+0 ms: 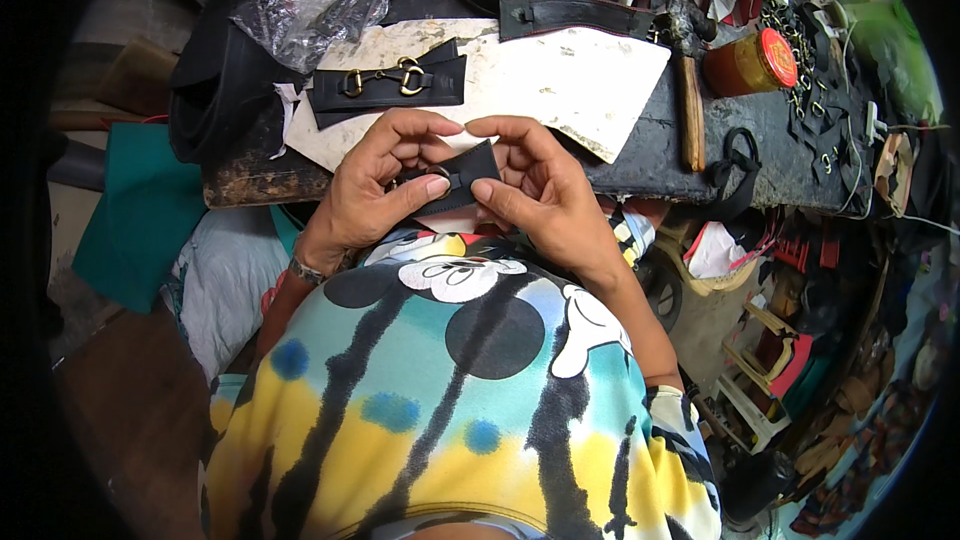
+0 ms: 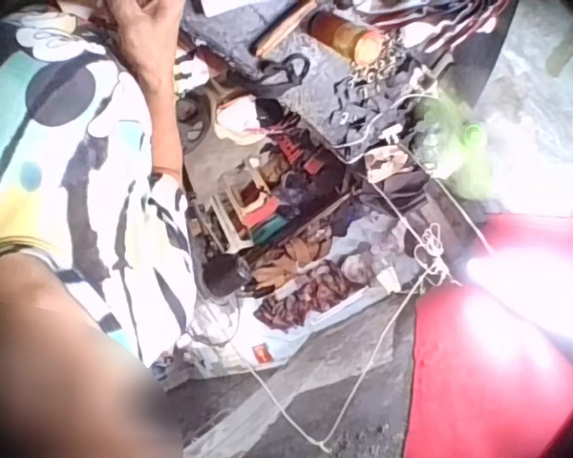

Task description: The person assembles a black loafer by attaching a decorative strap with gold buckles to the shoe vamp. They handle the strap and shoe, aligning and fitting the hardware onto the shoe.

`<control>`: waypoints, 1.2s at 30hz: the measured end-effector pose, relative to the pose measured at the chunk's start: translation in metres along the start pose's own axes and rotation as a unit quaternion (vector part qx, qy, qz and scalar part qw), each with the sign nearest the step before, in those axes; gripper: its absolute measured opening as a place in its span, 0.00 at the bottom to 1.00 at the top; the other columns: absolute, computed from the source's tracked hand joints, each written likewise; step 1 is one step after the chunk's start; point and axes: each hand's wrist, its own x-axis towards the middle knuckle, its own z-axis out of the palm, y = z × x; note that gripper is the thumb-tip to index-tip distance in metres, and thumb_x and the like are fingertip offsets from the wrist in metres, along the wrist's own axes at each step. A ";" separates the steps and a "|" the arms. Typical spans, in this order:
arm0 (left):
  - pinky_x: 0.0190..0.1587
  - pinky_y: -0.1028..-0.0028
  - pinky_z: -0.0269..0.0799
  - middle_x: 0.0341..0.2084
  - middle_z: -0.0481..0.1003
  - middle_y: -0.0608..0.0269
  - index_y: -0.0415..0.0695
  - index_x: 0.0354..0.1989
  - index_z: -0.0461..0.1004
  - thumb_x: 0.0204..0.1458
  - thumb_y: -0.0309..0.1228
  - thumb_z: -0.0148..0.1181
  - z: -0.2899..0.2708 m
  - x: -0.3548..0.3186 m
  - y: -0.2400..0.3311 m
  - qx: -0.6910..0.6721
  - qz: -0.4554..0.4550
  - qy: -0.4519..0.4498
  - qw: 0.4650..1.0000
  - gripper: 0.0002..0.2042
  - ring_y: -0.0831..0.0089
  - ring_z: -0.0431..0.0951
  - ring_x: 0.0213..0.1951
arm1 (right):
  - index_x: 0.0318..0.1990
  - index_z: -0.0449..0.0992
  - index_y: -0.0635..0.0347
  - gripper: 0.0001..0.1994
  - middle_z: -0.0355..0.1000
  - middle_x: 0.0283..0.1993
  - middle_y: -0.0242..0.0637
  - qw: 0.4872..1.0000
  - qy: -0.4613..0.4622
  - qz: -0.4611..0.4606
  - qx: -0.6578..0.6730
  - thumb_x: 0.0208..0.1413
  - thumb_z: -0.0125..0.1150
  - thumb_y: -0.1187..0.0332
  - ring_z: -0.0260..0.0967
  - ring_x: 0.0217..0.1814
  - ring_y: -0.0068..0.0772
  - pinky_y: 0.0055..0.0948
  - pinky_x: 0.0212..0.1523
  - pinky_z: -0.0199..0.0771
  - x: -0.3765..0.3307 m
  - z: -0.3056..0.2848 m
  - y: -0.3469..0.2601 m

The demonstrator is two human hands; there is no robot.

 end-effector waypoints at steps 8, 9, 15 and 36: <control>0.51 0.77 0.66 0.41 0.73 0.60 0.41 0.59 0.67 0.43 0.20 0.62 -0.029 -0.013 0.022 0.272 0.022 -0.011 0.962 0.29 0.76 0.72 0.44 | 0.42 0.67 0.62 0.08 0.71 0.32 0.31 0.996 0.067 -0.029 0.050 0.57 0.59 0.76 0.69 0.28 0.16 0.15 0.24 0.66 0.004 -0.008 0.003; 0.51 0.77 0.66 0.41 0.73 0.61 0.40 0.58 0.68 0.42 0.20 0.63 -0.031 -0.015 0.022 0.287 0.018 -0.006 0.958 0.29 0.76 0.72 0.45 | 0.41 0.67 0.62 0.08 0.71 0.31 0.31 0.996 0.067 -0.032 0.051 0.57 0.59 0.76 0.69 0.27 0.17 0.15 0.22 0.65 0.004 -0.009 0.003; 0.51 0.76 0.68 0.44 0.75 0.58 0.38 0.53 0.73 0.45 0.21 0.66 -0.035 -0.018 0.021 0.224 0.039 0.007 0.974 0.23 0.74 0.73 0.46 | 0.45 0.67 0.64 0.11 0.70 0.35 0.35 0.999 0.001 -0.018 0.027 0.54 0.58 0.78 0.69 0.27 0.18 0.14 0.21 0.62 0.006 -0.010 0.000; 0.58 0.71 0.70 0.47 0.71 0.54 0.32 0.51 0.68 0.46 0.14 0.64 -0.034 -0.023 0.001 -0.177 -0.037 0.069 0.981 0.22 0.70 0.75 0.50 | 0.45 0.66 0.64 0.10 0.74 0.34 0.38 0.995 0.002 -0.098 0.011 0.58 0.59 0.78 0.75 0.28 0.21 0.14 0.21 0.67 0.008 -0.014 0.004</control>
